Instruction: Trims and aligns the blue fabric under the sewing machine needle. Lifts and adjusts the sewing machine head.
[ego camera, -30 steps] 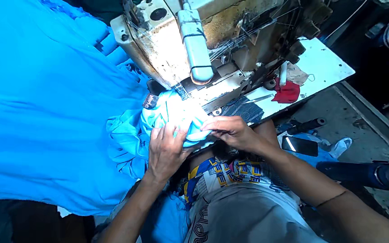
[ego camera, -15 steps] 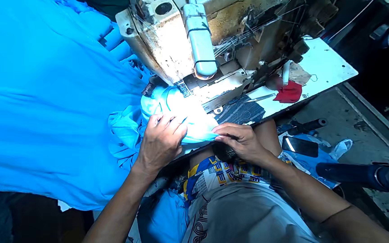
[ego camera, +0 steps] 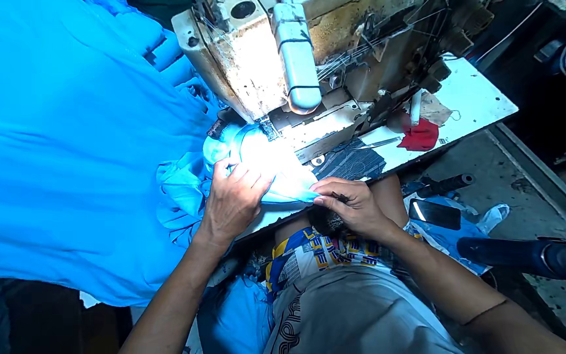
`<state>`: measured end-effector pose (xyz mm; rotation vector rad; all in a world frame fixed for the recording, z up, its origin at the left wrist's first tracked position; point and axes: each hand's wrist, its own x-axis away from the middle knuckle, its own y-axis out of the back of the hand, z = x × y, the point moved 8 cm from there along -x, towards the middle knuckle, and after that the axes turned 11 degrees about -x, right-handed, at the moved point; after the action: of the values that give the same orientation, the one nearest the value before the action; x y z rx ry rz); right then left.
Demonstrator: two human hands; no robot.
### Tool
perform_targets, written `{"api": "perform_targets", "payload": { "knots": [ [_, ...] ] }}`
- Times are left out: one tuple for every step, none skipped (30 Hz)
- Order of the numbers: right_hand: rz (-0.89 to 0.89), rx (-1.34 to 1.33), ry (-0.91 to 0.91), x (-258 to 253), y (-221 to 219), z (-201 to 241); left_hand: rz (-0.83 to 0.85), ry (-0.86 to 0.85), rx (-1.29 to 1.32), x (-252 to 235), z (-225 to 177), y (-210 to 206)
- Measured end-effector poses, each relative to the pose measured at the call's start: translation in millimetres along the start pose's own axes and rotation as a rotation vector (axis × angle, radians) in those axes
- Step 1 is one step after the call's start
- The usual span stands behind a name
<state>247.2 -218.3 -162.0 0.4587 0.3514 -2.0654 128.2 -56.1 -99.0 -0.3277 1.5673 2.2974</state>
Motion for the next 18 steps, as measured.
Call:
{"api": "perform_targets", "payload": {
  "knots": [
    [0.0,-0.003,0.003,-0.1,-0.3,0.6,-0.03,0.026,-0.017,-0.4,0.6,1.7],
    [-0.002,-0.004,0.004,0.0,-0.2,1.4,-0.061,0.04,-0.029,-1.1,1.0,4.5],
    [-0.002,-0.006,0.002,0.1,0.5,2.1,-0.095,0.039,-0.032,-1.6,0.9,7.5],
    [0.0,-0.01,0.001,0.4,1.4,2.8,-0.12,0.029,-0.026,-1.7,0.8,9.8],
    [0.003,-0.012,0.001,0.7,2.2,3.0,-0.127,0.016,-0.024,-2.0,0.7,11.3],
    [0.007,-0.011,-0.001,1.1,2.7,2.8,-0.122,0.003,-0.021,-2.5,0.6,11.9],
    [0.01,-0.009,-0.003,1.5,3.1,2.3,-0.102,-0.011,-0.012,-3.8,0.2,11.8],
    [0.01,-0.008,-0.005,1.8,3.5,1.6,-0.076,-0.024,-0.004,-5.6,-0.5,11.1],
    [0.009,-0.01,-0.007,2.1,4.0,0.8,-0.051,-0.037,-0.001,-7.8,-1.2,10.5],
    [0.005,-0.014,-0.012,2.5,4.6,0.1,-0.036,-0.048,0.004,-9.5,-1.9,10.5],
    [0.0,-0.019,-0.014,2.7,5.0,-0.3,-0.028,-0.053,0.009,-10.4,-2.1,10.5],
    [-0.004,-0.027,-0.014,2.6,5.3,-0.3,-0.025,-0.054,0.01,-10.9,-2.1,10.8],
    [-0.007,-0.034,-0.017,2.6,5.3,-0.4,-0.022,-0.053,0.01,-11.1,-1.9,11.2],
    [-0.01,-0.039,-0.02,2.6,5.3,-0.5,-0.022,-0.05,0.011,-10.9,-1.6,11.3],
    [-0.014,-0.043,-0.025,2.6,5.3,-0.7,-0.021,-0.049,0.008,-10.6,-1.3,11.4],
    [-0.02,-0.047,-0.028,2.6,5.3,-1.4,-0.02,-0.049,0.008,-10.3,-0.8,11.3],
    [-0.029,-0.054,-0.033,2.4,5.3,-2.3,-0.021,-0.05,0.008,-10.1,-0.1,11.4],
    [-0.038,-0.063,-0.043,2.2,5.3,-3.1,-0.021,-0.052,0.006,-10.1,0.8,11.4]
  ]
}}
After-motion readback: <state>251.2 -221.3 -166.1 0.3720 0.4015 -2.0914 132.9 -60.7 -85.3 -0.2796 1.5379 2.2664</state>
